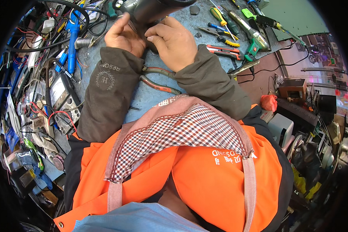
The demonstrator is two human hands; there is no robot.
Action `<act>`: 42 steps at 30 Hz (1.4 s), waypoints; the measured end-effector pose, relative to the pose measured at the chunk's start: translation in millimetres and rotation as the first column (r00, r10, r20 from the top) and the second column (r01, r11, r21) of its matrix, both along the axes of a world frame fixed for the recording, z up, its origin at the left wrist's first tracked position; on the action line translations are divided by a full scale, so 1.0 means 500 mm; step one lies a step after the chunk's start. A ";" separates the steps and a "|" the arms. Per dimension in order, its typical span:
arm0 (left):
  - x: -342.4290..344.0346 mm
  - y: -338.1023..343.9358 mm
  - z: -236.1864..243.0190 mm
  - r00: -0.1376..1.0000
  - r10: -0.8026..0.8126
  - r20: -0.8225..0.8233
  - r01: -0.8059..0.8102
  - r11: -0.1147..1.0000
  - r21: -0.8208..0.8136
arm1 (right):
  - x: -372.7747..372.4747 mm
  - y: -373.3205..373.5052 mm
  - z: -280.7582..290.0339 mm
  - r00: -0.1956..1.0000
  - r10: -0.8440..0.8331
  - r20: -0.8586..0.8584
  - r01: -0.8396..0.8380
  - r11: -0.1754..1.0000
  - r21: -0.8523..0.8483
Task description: The person disassembles a cylindrical electronic device, removes a black cap, and uses a screwdriver to adjust internal components. They then reassemble the device and place it on the workbench.
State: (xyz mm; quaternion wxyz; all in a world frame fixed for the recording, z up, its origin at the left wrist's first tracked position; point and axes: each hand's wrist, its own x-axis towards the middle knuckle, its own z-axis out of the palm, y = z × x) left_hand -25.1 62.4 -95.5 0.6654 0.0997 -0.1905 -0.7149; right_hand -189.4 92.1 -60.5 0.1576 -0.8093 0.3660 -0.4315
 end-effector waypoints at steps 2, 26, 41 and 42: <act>-0.004 -0.001 0.014 0.997 0.006 0.079 -0.011 0.997 0.072 | 0.005 0.002 -0.002 0.999 -0.016 -0.034 0.015 1.000 -0.028; -0.012 -0.006 0.010 0.993 0.043 0.106 -0.061 0.984 0.166 | -0.344 -0.109 -0.002 0.785 -0.581 -0.215 0.596 0.803 0.009; -0.011 -0.009 0.013 0.978 0.128 0.166 -0.162 0.964 0.212 | -0.398 -0.177 -0.038 0.603 -0.584 -0.543 0.643 0.759 -0.102; -0.015 -0.015 0.010 0.982 0.113 0.150 -0.144 0.967 0.211 | -0.329 -0.124 0.046 0.786 -0.569 -0.243 0.618 0.739 0.268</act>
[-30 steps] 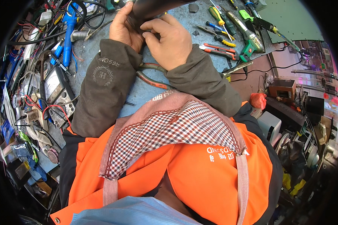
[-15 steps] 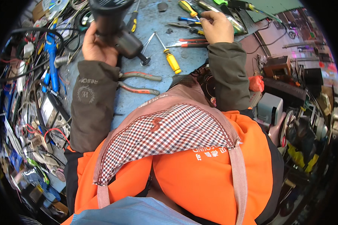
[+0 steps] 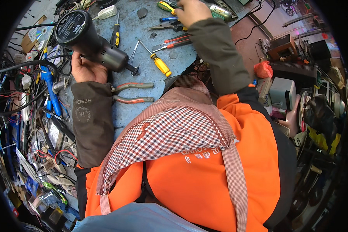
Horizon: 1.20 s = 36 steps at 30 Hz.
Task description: The person disassembles a cylindrical electronic device, removes a black cap, and uses a screwdriver to adjust internal components. They then reassemble the device and place it on the workbench.
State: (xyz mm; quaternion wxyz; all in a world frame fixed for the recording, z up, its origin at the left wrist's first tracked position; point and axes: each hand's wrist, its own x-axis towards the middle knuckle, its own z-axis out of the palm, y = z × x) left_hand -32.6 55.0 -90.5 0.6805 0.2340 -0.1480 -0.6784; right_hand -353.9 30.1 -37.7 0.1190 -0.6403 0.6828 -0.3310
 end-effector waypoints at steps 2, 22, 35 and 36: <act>-0.004 -0.001 0.000 1.000 -0.006 -0.004 0.006 1.000 -0.016 | 0.037 -0.014 0.047 0.980 -0.015 -0.199 0.032 0.996 0.081; -0.005 0.017 0.015 0.996 -0.036 0.076 0.037 0.999 -0.018 | 0.183 0.120 0.076 0.437 0.774 0.458 -0.234 0.590 -0.773; -0.004 0.018 0.016 0.984 -0.181 0.003 0.181 0.982 -0.061 | 0.307 0.107 -0.053 0.559 0.829 -0.036 -0.468 0.279 -0.838; -0.001 0.020 0.017 0.976 -0.218 0.003 0.218 0.974 -0.059 | 0.307 0.105 -0.050 0.562 0.825 -0.064 -0.489 0.269 -0.830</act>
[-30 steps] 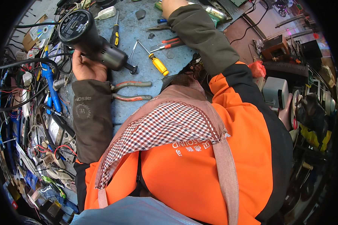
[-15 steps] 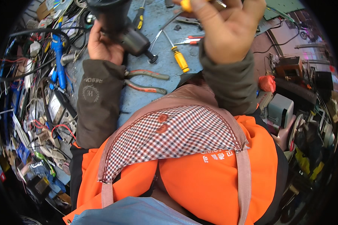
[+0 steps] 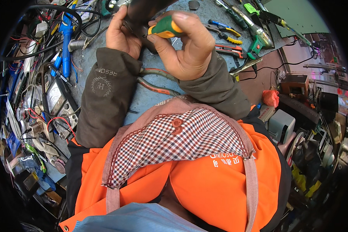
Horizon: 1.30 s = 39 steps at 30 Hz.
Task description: The person disassembles a cylindrical electronic device, removes a black cap, and uses a screwdriver to adjust internal components. They then reassemble the device and place it on the workbench.
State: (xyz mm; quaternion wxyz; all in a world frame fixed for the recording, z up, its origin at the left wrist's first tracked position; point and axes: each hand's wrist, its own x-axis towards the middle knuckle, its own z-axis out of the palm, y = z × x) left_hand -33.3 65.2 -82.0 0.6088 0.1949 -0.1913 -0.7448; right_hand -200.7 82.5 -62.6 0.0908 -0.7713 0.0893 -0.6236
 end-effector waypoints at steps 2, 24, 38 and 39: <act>0.000 -0.001 -0.001 0.999 0.038 0.008 -0.039 0.999 0.031 | 0.000 -0.002 0.004 0.999 -0.016 -0.049 0.015 0.999 -0.034; -0.007 -0.023 -0.016 0.997 0.047 0.060 -0.045 0.999 -0.025 | 0.030 0.068 0.056 0.964 -0.253 0.080 0.210 0.911 0.355; -0.030 -0.003 0.003 0.978 0.188 0.088 -0.186 0.982 -0.024 | 0.036 0.074 0.102 0.801 -0.595 -0.060 0.573 0.736 0.360; -0.033 -0.004 0.006 0.980 0.178 0.088 -0.178 0.984 -0.006 | 0.020 0.044 0.094 0.737 -0.674 -0.043 0.674 0.730 0.112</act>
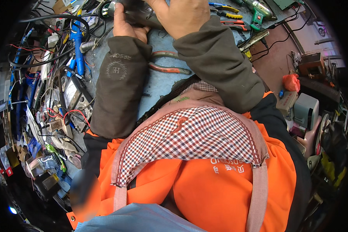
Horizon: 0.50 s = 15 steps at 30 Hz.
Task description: The person disassembles a cylindrical electronic device, removes a black cap, and uses a screwdriver to adjust internal components. They then reassemble the device and place it on the workbench.
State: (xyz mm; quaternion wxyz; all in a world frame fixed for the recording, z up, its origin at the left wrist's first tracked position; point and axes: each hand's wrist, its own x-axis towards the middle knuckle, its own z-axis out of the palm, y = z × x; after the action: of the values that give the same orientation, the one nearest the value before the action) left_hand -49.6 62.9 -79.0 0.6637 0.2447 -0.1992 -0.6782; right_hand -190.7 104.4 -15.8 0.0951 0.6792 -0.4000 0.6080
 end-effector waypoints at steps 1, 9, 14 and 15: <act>-0.001 -0.004 -0.001 1.000 -0.008 0.011 0.008 1.000 -0.008 | -0.007 0.007 -0.001 0.999 0.039 0.030 -0.041 0.995 0.094; -0.004 0.036 0.044 0.996 0.033 0.077 -0.035 0.999 0.023 | 0.011 -0.008 0.009 0.998 -0.044 -0.042 0.046 0.997 0.065; 0.001 0.010 0.007 0.996 0.063 0.068 -0.065 0.998 0.025 | 0.001 0.021 0.032 0.909 0.199 0.365 -0.354 0.832 0.427; -0.001 0.018 0.020 0.994 0.076 0.077 -0.079 0.996 0.035 | 0.005 0.022 0.030 0.955 0.128 0.267 -0.236 0.874 0.426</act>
State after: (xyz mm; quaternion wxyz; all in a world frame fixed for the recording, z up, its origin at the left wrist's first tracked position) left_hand -50.1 72.0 -69.2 0.6767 0.2902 -0.2017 -0.6459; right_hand -188.2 115.2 -0.9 -0.1706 0.6421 -0.4728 0.5789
